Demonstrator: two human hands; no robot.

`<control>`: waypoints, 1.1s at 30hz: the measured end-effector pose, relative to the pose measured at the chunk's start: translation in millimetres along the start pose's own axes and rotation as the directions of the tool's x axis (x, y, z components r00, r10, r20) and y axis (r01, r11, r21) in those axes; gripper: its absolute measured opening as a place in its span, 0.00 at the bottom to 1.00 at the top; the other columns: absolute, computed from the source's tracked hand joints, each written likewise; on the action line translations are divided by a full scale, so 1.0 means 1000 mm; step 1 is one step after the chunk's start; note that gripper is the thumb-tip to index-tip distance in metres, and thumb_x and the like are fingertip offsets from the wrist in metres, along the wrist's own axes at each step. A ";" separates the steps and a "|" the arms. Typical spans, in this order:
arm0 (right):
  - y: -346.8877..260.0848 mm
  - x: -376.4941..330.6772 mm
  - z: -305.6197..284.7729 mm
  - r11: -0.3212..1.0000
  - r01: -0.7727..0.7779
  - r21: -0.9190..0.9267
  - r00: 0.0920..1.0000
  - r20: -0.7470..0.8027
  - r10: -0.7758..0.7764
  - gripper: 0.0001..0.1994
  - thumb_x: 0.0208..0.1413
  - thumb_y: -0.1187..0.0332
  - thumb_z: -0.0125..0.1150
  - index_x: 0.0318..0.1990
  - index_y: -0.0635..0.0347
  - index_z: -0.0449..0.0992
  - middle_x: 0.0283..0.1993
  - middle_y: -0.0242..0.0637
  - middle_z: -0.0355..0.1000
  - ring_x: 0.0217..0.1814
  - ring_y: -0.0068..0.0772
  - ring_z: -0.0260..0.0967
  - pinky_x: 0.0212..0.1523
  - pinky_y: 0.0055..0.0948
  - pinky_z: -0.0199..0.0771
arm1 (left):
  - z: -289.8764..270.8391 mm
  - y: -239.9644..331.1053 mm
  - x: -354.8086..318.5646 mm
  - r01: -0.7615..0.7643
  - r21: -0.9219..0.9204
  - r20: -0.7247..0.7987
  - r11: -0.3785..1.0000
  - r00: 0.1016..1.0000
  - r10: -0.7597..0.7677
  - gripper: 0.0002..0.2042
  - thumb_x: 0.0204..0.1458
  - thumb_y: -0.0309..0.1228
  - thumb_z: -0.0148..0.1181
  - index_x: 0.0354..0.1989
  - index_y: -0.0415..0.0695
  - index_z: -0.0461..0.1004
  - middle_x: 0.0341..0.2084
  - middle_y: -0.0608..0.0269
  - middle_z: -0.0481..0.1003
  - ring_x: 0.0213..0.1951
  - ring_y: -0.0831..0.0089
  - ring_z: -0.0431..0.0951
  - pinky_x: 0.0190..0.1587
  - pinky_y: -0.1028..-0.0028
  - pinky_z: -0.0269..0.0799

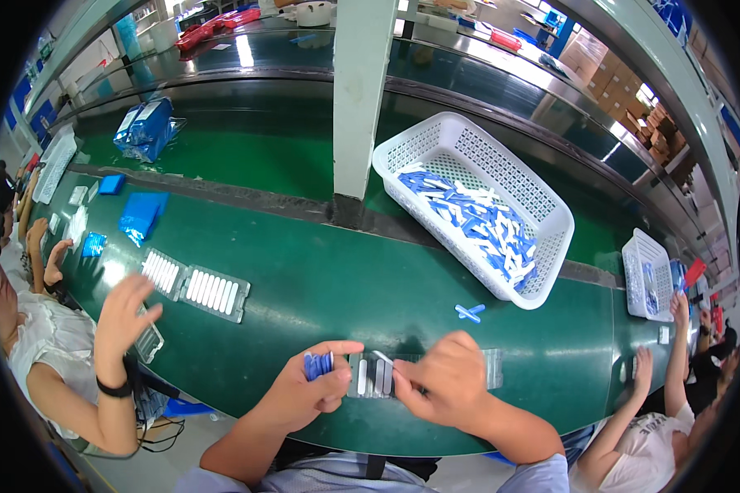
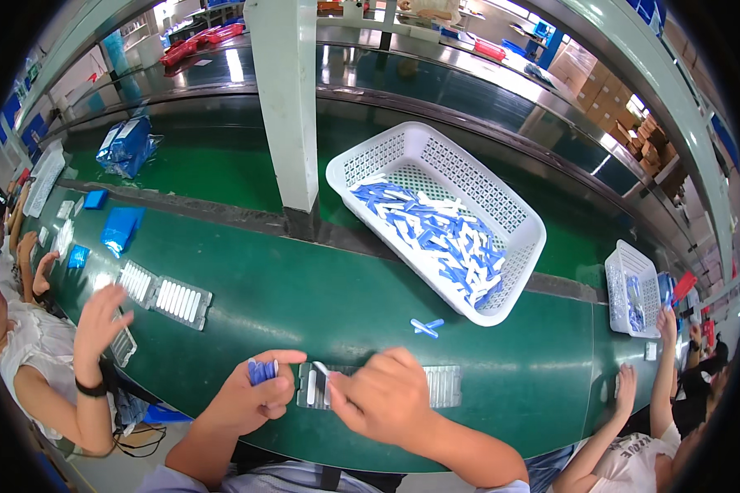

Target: The person packs plastic pieces into slots of plastic trays on a workstation table by hand, arranges the trays, and gathers more pieces from a plastic basket.

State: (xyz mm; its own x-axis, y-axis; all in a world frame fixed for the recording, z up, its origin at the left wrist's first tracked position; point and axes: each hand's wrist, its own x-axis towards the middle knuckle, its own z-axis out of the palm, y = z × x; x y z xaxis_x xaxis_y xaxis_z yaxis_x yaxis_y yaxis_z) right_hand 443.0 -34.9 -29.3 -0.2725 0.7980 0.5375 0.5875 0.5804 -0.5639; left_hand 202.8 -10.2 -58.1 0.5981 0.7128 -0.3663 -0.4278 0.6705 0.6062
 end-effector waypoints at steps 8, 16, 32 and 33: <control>-0.010 -0.023 0.021 0.939 0.179 -0.295 0.936 0.344 -0.070 0.07 0.50 0.65 0.71 0.36 0.54 0.82 0.21 0.24 0.65 0.24 0.28 0.63 0.30 0.32 0.59 | -0.027 0.006 -0.006 0.191 -0.153 0.228 0.970 0.961 -0.154 0.26 0.68 0.22 0.50 0.74 0.40 0.56 0.60 0.43 0.72 0.42 0.69 0.78 0.23 0.82 0.56; -0.008 -0.001 0.003 0.992 -0.072 -0.108 0.982 0.167 0.089 0.09 0.52 0.70 0.68 0.41 0.55 0.84 0.24 0.28 0.70 0.25 0.32 0.67 0.32 0.32 0.60 | -0.008 0.011 -0.012 0.094 0.184 0.197 0.978 0.972 -0.130 0.29 0.69 0.24 0.47 0.77 0.44 0.47 0.62 0.38 0.71 0.43 0.67 0.84 0.20 0.83 0.59; 0.006 0.005 -0.014 0.925 0.380 -0.028 0.909 0.198 -0.367 0.13 0.51 0.74 0.69 0.46 0.54 0.84 0.28 0.27 0.70 0.28 0.30 0.68 0.36 0.31 0.65 | -0.002 0.005 -0.012 0.245 0.344 0.225 0.906 0.916 -0.333 0.13 0.69 0.32 0.52 0.55 0.36 0.73 0.40 0.55 0.82 0.26 0.83 0.73 0.21 0.84 0.58; 0.007 0.007 -0.013 0.925 0.379 -0.028 0.910 0.196 -0.366 0.13 0.51 0.74 0.69 0.46 0.54 0.84 0.28 0.27 0.70 0.28 0.30 0.68 0.36 0.31 0.65 | -0.001 0.005 -0.012 0.208 0.350 0.206 0.914 0.934 -0.291 0.12 0.69 0.32 0.53 0.51 0.36 0.74 0.38 0.57 0.82 0.26 0.82 0.75 0.22 0.82 0.61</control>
State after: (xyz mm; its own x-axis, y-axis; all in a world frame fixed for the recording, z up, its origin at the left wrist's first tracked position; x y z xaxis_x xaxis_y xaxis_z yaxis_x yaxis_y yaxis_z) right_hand 455.2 -27.5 -21.1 -0.6127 0.5450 0.5724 0.4616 0.8346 -0.3005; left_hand 193.4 -15.4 -51.6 0.8227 0.4286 -0.3735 -0.0296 0.6884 0.7247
